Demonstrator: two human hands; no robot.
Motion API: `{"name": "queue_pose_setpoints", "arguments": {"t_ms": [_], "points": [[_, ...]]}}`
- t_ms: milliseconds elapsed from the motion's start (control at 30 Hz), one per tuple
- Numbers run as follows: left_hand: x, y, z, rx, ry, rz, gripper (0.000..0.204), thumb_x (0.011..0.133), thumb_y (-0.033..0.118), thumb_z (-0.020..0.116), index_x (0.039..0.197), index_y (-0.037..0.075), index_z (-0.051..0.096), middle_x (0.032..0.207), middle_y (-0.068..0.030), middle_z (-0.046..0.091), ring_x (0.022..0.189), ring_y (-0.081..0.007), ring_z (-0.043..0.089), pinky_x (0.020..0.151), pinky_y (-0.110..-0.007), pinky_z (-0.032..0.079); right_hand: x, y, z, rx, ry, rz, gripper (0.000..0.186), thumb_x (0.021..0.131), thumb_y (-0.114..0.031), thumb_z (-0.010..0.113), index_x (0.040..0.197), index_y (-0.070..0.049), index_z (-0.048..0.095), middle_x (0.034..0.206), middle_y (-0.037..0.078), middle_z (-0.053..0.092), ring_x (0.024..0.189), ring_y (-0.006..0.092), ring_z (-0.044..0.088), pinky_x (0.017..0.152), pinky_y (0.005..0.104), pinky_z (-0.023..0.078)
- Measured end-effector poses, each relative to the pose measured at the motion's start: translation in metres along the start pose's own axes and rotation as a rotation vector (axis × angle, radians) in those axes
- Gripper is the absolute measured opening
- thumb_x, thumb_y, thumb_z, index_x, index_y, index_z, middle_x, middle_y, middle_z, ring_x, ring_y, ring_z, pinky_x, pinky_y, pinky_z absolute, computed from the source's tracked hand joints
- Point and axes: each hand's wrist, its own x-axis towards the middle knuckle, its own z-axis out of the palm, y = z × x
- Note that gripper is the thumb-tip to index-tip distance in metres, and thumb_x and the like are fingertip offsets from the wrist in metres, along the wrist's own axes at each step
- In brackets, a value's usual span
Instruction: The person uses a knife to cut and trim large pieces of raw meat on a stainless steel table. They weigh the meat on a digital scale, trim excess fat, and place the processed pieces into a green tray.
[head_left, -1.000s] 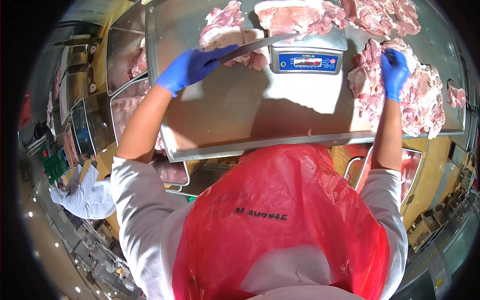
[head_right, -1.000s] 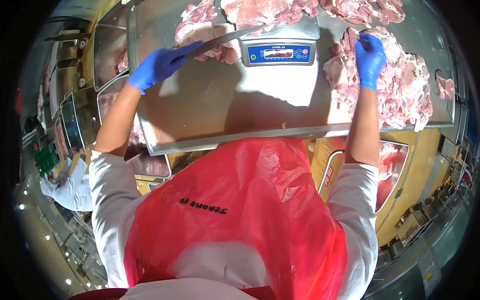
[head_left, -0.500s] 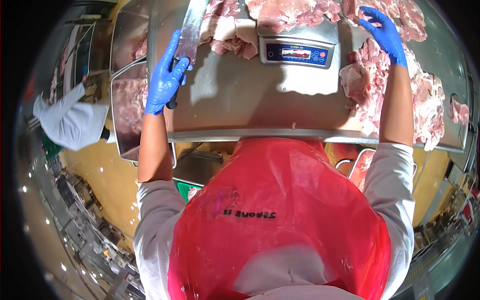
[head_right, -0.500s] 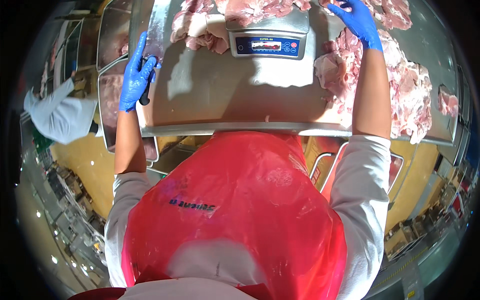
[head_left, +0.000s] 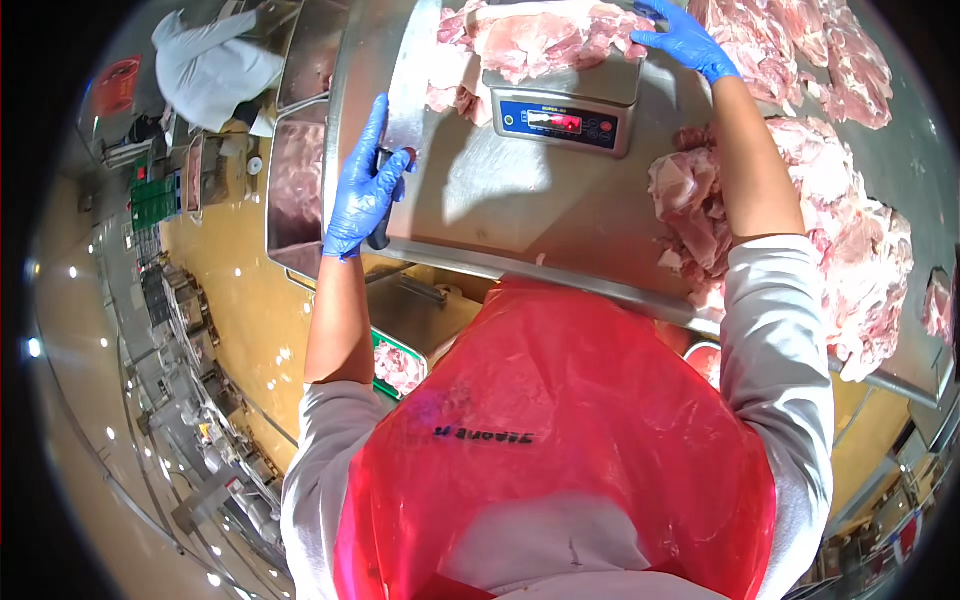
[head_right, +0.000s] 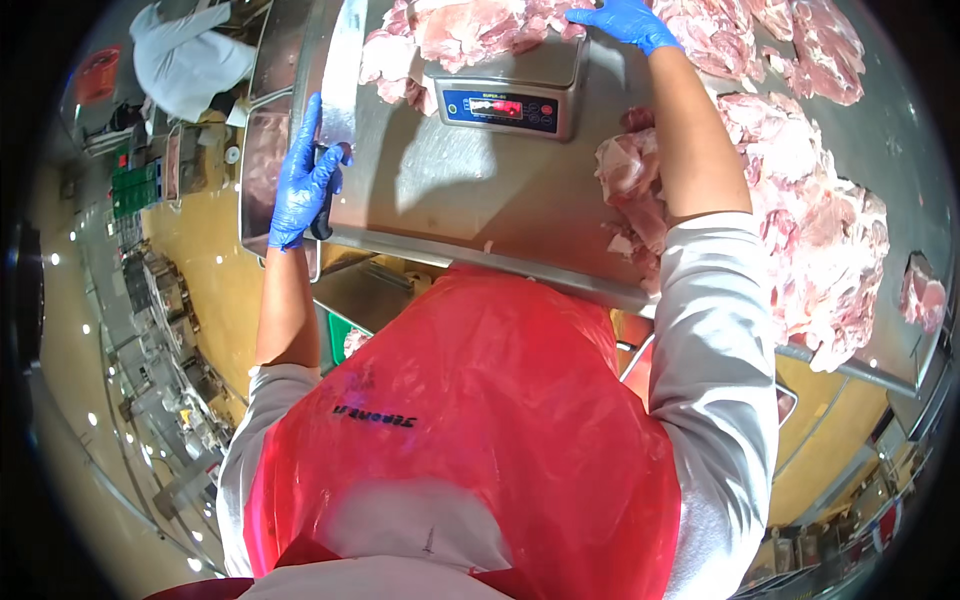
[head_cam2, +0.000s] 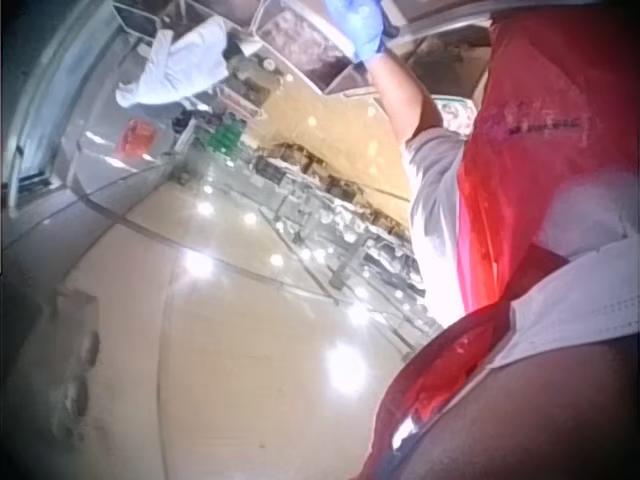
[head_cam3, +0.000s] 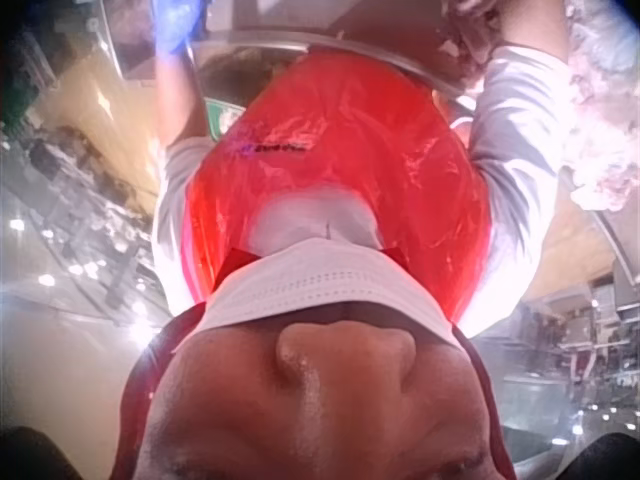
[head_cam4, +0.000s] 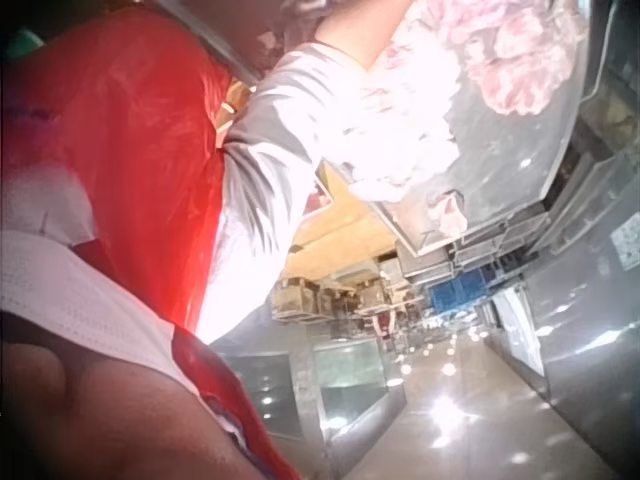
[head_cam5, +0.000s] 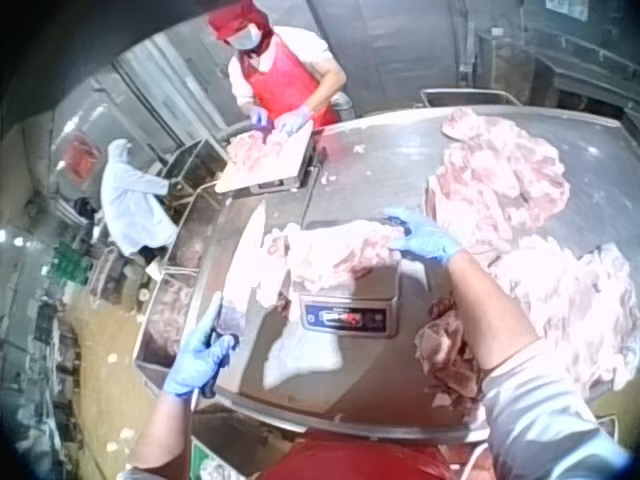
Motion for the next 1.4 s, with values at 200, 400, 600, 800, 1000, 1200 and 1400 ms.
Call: {"name": "queue_pose_setpoints", "arguments": {"t_ms": [200,400,600,800,1000,1200,1400], "points": [[0.017,0.04,0.076,-0.04,0.066,-0.073,0.073,0.093,0.004,0.057,0.155,0.02,0.023,0.078,-0.0014,0.061,0.057,-0.0043,0.047,0.052,-0.021,0.044,0.017,0.063,0.01,-0.015,0.058,-0.011,0.021,0.083,-0.013,0.068,0.103,-0.003,0.069,0.087,0.001,0.067,0.08,0.0104,0.06,0.076,0.0278,0.051],[0.072,0.08,0.171,0.205,-0.09,0.097,0.066,0.095,0.011,0.054,0.154,0.019,0.025,0.078,-0.0141,0.063,0.066,-0.0233,0.06,0.066,-0.038,0.051,-0.002,0.068,0.015,0.226,0.218,0.027,0.016,0.08,-0.009,0.071,0.093,0.001,0.069,0.082,0.001,0.067,0.073,0.0085,0.061,0.068,0.0235,0.052],[0.129,0.091,0.212,0.562,-0.015,0.256,0.068,0.089,0.01,0.052,0.152,0.013,0.025,0.092,-0.0285,0.064,0.084,-0.0453,0.062,0.078,-0.053,0.048,0.0,0.073,0.019,0.28,0.247,-0.054,0.027,0.073,-0.016,0.074,0.096,-0.003,0.071,0.083,0.007,0.072,0.072,0.0149,0.067,0.069,0.0283,0.055],[0.093,0.072,0.207,0.612,-0.097,0.156,0.075,0.087,0.006,0.052,0.153,0.011,0.019,0.093,-0.0296,0.063,0.085,-0.0458,0.062,0.078,-0.053,0.048,-0.009,0.041,0.022,0.046,0.322,-0.017,0.022,0.074,-0.018,0.072,0.091,-0.003,0.07,0.081,0.009,0.07,0.071,0.017,0.067,0.069,0.0291,0.054],[0.075,0.077,0.21,0.677,-0.15,0.123,0.078,0.086,0.005,0.052,0.154,0.009,0.014,0.09,-0.0298,0.064,0.083,-0.0456,0.063,0.076,-0.053,0.048,-0.005,0.052,0.02,-0.089,0.361,-0.161,0.019,0.075,-0.019,0.071,0.088,-0.005,0.069,0.076,0.01,0.068,0.069,0.0195,0.065,0.067,0.0309,0.054],[0.145,0.081,0.226,0.659,-0.13,0.133,0.078,0.087,0.008,0.053,0.154,0.009,0.013,0.09,-0.0309,0.064,0.084,-0.0462,0.063,0.077,-0.052,0.049,-0.01,0.046,0.037,-0.097,0.47,-0.319,0.016,0.075,-0.02,0.068,0.08,-0.005,0.067,0.075,0.015,0.067,0.068,0.0322,0.065,0.066,0.0385,0.055],[0.144,0.075,0.227,0.655,-0.133,0.144,0.078,0.088,0.01,0.053,0.154,0.011,0.012,0.089,-0.0311,0.064,0.083,-0.0466,0.063,0.079,-0.053,0.048,-0.003,0.057,0.024,-0.256,0.5,-0.269,0.013,0.074,-0.015,0.073,0.081,-0.005,0.068,0.069,0.01,0.062,0.061,0.0237,0.061,0.062,0.0331,0.052]]}}
